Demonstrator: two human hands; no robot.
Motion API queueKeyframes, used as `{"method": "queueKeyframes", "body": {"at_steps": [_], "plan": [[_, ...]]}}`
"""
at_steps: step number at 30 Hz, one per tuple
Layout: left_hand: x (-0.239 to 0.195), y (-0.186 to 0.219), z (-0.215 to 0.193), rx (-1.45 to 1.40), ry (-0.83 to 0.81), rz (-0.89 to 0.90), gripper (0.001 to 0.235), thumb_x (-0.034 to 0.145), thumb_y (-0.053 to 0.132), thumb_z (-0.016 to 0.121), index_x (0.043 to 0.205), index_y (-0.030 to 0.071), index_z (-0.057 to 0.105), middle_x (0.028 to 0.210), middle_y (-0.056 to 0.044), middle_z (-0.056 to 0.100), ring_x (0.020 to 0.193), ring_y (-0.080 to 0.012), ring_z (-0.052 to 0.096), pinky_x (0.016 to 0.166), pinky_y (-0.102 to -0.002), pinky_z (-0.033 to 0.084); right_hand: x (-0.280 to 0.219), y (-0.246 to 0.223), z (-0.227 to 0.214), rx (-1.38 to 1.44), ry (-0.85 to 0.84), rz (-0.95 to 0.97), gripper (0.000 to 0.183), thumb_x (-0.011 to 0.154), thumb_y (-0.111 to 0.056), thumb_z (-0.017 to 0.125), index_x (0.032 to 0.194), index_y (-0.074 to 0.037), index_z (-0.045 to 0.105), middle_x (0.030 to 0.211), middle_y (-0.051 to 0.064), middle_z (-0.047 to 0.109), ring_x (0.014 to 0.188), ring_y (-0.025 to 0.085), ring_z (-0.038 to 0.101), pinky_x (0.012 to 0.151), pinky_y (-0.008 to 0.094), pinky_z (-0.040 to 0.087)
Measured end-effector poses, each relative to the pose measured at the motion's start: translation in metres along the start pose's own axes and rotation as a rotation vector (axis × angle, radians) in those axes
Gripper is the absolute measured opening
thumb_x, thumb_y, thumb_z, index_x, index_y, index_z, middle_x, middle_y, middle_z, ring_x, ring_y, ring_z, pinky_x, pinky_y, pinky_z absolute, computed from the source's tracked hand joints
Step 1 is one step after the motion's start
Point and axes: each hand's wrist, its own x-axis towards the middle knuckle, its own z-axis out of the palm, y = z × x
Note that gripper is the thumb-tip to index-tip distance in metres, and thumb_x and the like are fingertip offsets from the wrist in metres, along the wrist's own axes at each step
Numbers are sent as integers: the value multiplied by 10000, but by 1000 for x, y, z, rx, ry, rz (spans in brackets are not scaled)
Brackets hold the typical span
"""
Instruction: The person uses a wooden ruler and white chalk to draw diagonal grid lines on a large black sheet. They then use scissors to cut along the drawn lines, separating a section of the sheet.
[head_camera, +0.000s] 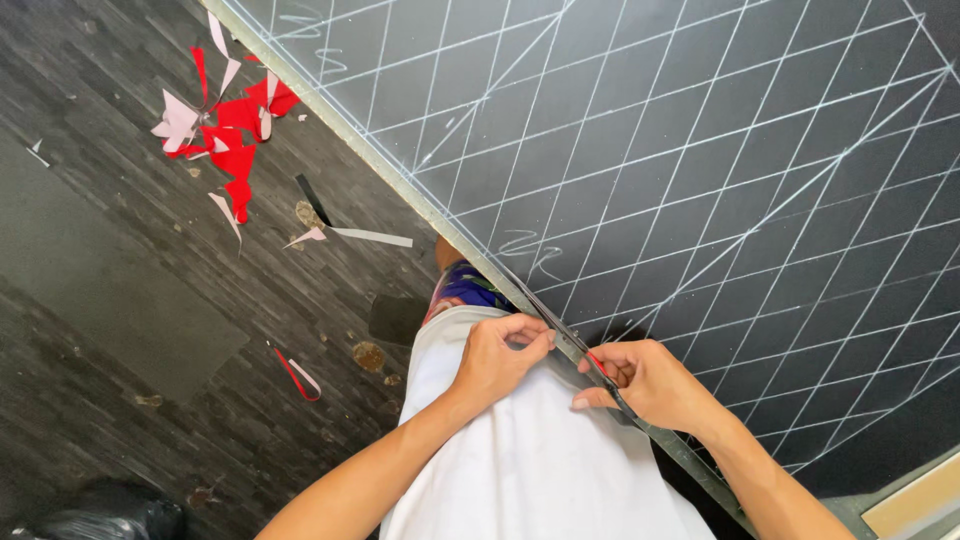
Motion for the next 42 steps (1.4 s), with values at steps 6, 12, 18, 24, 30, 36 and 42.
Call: {"method": "queueKeyframes", "body": {"at_steps": [6,12,18,24,30,36,42], "plan": [[-1,-2,-1,69,-4,48,202,847,165,746,963,5,787,847,-72,801,810,-131,741,761,-284,567,4,-13,2,1,7,-21,449,635,-235,967,976,-21,767,578,-58,511,543,64,419,506,258,336],[-1,-2,-4,162,-24,49,214,829,193,747,942,17,790,886,-81,791,832,-165,737,758,-306,554,16,-25,5,33,-7,-88,404,666,-223,953,936,3,755,592,-56,499,555,66,399,507,260,329],[-1,-5,-7,164,-62,106,235,821,175,771,997,20,778,954,-121,782,887,-221,747,800,-327,549,24,-40,5,-43,12,-93,372,657,-216,963,898,-24,754,579,-33,427,554,76,376,501,281,312],[0,-9,-9,178,-111,137,290,772,112,791,1035,-4,744,981,-143,761,916,-263,734,817,-353,549,36,-57,5,-71,7,-68,349,679,-213,944,888,-10,752,572,-26,443,553,79,389,513,273,323],[-2,-6,-9,211,-150,170,162,801,89,768,956,42,754,924,-111,752,869,-251,734,774,-360,557,46,-68,8,41,-15,-127,381,667,-223,940,901,-4,734,617,-42,580,584,45,497,537,233,413],[-1,0,-5,206,-163,179,113,839,120,767,945,89,744,864,-55,767,821,-220,737,781,-348,577,58,-79,10,69,-18,-121,405,667,-230,940,911,15,730,611,-12,601,564,59,519,512,243,421],[0,-4,-7,234,-210,146,119,854,182,771,916,82,757,879,-44,772,849,-217,733,803,-346,573,71,-92,13,52,-19,-162,433,668,-259,931,935,21,736,622,-23,621,571,46,527,508,243,438]]}}
